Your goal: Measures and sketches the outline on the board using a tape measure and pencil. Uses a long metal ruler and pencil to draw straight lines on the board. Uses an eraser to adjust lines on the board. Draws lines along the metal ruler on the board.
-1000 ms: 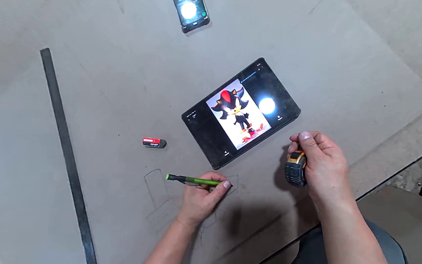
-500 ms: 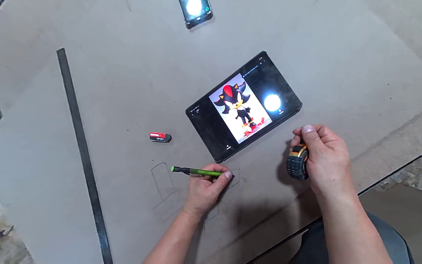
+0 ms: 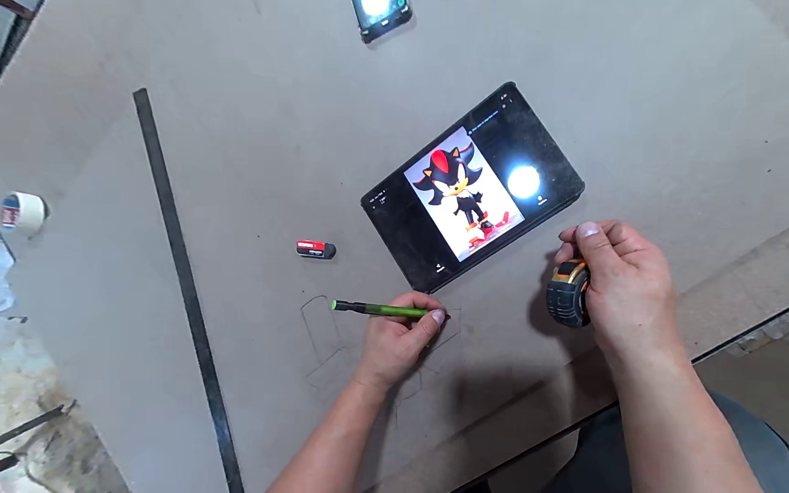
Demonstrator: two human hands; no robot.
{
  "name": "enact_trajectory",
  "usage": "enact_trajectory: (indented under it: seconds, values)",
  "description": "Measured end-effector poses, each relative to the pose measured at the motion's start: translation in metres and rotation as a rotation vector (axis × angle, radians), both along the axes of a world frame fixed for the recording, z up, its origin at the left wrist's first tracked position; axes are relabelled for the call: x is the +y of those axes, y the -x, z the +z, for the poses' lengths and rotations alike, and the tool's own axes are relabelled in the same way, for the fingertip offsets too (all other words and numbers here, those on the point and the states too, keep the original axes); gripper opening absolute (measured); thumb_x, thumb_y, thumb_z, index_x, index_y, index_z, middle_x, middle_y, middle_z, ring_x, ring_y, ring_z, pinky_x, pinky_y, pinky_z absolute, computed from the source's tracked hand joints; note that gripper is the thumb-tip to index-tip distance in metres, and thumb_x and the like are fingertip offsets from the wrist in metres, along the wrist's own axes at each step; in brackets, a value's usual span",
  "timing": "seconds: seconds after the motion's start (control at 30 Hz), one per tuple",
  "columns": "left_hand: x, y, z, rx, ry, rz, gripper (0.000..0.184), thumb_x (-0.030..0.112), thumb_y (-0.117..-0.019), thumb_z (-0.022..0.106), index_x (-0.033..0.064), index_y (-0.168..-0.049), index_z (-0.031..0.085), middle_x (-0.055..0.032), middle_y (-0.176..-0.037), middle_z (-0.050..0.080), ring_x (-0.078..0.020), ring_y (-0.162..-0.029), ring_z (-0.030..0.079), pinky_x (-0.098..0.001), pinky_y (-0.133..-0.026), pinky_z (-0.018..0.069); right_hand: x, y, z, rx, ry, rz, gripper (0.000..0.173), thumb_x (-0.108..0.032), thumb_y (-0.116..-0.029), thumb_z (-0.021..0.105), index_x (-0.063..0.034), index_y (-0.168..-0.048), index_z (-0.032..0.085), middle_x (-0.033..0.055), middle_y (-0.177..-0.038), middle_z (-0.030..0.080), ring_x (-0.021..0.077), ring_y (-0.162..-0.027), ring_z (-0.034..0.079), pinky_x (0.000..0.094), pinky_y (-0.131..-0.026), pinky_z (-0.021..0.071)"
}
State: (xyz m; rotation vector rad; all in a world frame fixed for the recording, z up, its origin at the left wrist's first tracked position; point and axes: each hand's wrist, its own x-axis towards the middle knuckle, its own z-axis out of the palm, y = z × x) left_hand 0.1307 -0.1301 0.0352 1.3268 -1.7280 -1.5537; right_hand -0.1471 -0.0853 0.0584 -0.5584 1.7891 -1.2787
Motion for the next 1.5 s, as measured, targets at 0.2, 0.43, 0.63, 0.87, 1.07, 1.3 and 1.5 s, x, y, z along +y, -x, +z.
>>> enact_trajectory:
  seconds: [0.2,0.43,0.63,0.87,1.07,1.3,1.5]
  values:
    - [-0.012,0.005,-0.001,0.038,-0.012,-0.054,0.010,0.008,-0.0903,0.071,0.0041,-0.100,0.072,-0.0076,-0.087,0.073,-0.0151,-0.065,0.067,-0.0280,-0.057,0.0578,-0.002,0.002,0.002,-0.002,-0.017,0.006,0.029,-0.031,-0.1095,0.047,-0.0138,-0.100,0.069,-0.0027,-0.082,0.072,0.0098,-0.072,0.068,0.0271,-0.062,0.0558]
    - [-0.015,0.007,0.000,0.046,-0.026,-0.033,0.012,0.010,-0.0902,0.072,0.0034,-0.100,0.073,-0.0093,-0.082,0.073,-0.0155,-0.061,0.065,-0.0274,-0.052,0.0555,-0.001,-0.003,-0.001,-0.031,-0.030,-0.002,0.028,-0.031,-0.1091,0.049,-0.0126,-0.102,0.069,-0.0015,-0.082,0.072,0.0106,-0.073,0.069,0.0275,-0.064,0.0571]
    - [-0.014,0.010,-0.003,0.080,0.000,-0.017,0.013,0.010,-0.0914,0.074,0.0023,-0.101,0.074,-0.0085,-0.088,0.074,-0.0141,-0.066,0.067,-0.0270,-0.058,0.0576,-0.001,-0.001,-0.001,-0.015,-0.024,-0.006,0.028,-0.030,-0.1094,0.048,-0.0129,-0.101,0.069,-0.0021,-0.081,0.072,0.0100,-0.072,0.068,0.0271,-0.062,0.0560]
    - [-0.011,0.014,-0.004,0.079,0.046,0.015,0.012,0.011,-0.0921,0.073,0.0033,-0.101,0.074,-0.0073,-0.088,0.073,-0.0132,-0.065,0.065,-0.0261,-0.056,0.0561,-0.003,-0.003,-0.002,-0.025,-0.024,0.006,0.028,-0.030,-0.1094,0.048,-0.0124,-0.101,0.069,-0.0014,-0.082,0.072,0.0104,-0.072,0.068,0.0273,-0.063,0.0565]
    - [0.005,0.028,-0.005,0.036,0.096,0.185,0.011,0.009,-0.0936,0.072,0.0045,-0.103,0.074,-0.0060,-0.089,0.074,-0.0131,-0.068,0.067,-0.0268,-0.059,0.0578,-0.005,0.005,-0.002,-0.003,-0.026,0.004,0.028,-0.030,-0.1095,0.048,-0.0124,-0.101,0.068,-0.0017,-0.082,0.072,0.0102,-0.073,0.068,0.0270,-0.064,0.0563]
    - [0.036,0.036,-0.009,0.042,0.216,0.245,0.017,0.011,-0.0989,0.066,0.0040,-0.111,0.075,-0.0057,-0.106,0.072,-0.0155,-0.090,0.069,-0.0304,-0.078,0.0611,-0.004,0.014,0.007,-0.026,-0.077,0.241,0.030,-0.032,-0.1087,0.049,-0.0125,-0.099,0.070,-0.0005,-0.078,0.071,0.0126,-0.068,0.066,0.0295,-0.059,0.0559]
    - [0.041,0.029,-0.019,0.054,0.297,0.202,0.024,0.023,-0.1012,0.062,0.0073,-0.115,0.075,-0.0053,-0.111,0.072,-0.0171,-0.098,0.070,-0.0336,-0.083,0.0616,0.001,-0.017,0.025,-0.325,-0.173,1.220,0.030,-0.036,-0.1057,0.055,-0.0126,-0.097,0.072,0.0000,-0.077,0.070,0.0109,-0.065,0.066,0.0317,-0.060,0.0585]
